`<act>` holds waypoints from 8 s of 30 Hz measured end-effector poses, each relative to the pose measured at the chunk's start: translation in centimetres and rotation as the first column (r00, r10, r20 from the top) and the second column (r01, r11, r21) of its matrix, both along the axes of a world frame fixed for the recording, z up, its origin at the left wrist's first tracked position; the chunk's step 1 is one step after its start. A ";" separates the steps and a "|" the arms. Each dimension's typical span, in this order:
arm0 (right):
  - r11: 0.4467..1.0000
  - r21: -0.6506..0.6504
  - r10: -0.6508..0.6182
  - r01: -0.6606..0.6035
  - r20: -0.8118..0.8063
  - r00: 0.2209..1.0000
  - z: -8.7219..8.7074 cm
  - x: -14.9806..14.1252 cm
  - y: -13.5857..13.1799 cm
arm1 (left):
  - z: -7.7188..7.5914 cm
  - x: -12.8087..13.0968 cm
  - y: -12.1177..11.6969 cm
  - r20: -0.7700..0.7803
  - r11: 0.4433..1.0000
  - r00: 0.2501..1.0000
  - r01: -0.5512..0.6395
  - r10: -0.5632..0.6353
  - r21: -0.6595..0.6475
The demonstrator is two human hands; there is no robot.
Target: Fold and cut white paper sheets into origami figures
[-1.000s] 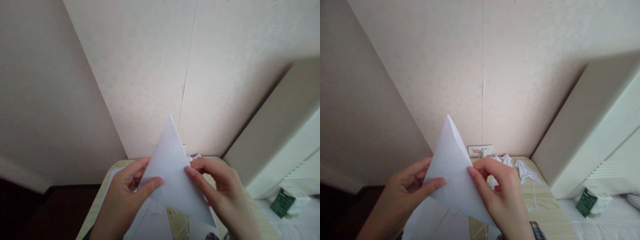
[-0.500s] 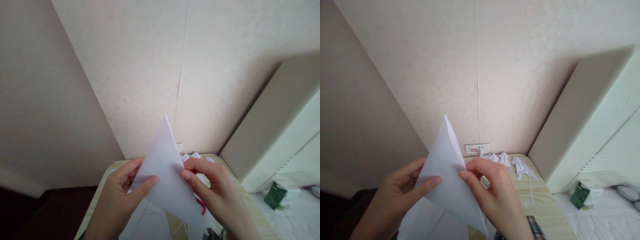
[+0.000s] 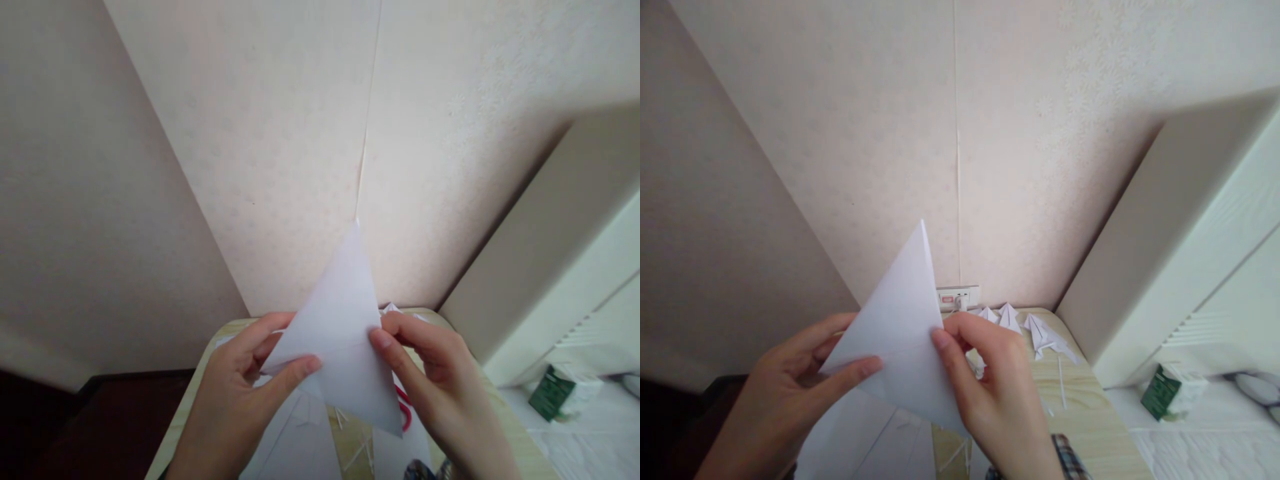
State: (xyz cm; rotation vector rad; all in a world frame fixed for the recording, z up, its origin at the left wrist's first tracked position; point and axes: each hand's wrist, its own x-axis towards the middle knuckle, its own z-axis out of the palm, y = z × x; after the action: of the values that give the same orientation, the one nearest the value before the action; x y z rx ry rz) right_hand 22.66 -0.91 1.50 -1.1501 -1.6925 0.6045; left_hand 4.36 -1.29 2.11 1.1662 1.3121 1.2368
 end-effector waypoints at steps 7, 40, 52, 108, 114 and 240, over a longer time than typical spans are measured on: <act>1.000 -0.003 -0.001 0.001 0.017 1.000 -0.1 -0.1 0.0 | -0.2 -0.3 0.2 -0.002 0.996 0.996 0.087 -0.087 0.013; 1.000 0.013 -0.009 0.009 0.026 1.000 -0.3 1.0 0.1 | -0.2 -2.2 0.5 0.052 0.992 0.993 0.105 -0.109 0.077; 0.999 0.044 0.019 -0.017 -0.044 0.999 -0.2 0.2 -0.2 | -0.1 -0.4 0.2 -0.019 0.999 1.000 0.022 -0.021 0.041; 0.997 -0.058 0.034 -0.042 -0.124 0.992 -0.3 -0.6 0.0 | -0.5 -0.5 0.0 -0.082 0.993 0.995 0.062 -0.054 0.100; 0.995 -0.094 -0.005 -0.015 -0.214 0.977 -0.3 -0.3 -0.4 | -0.9 -0.6 0.3 0.036 0.995 0.996 0.082 -0.085 0.064; 0.974 0.082 0.170 -0.210 0.343 0.924 0.0 1.7 -0.2 | -0.7 -1.4 0.8 0.043 0.967 0.984 0.159 -0.171 0.201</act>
State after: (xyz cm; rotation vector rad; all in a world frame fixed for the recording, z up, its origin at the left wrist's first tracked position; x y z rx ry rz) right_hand 24.35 -1.06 1.51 -1.0534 -2.1205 0.4368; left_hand 2.95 -0.47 1.39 1.3390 1.0432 1.2899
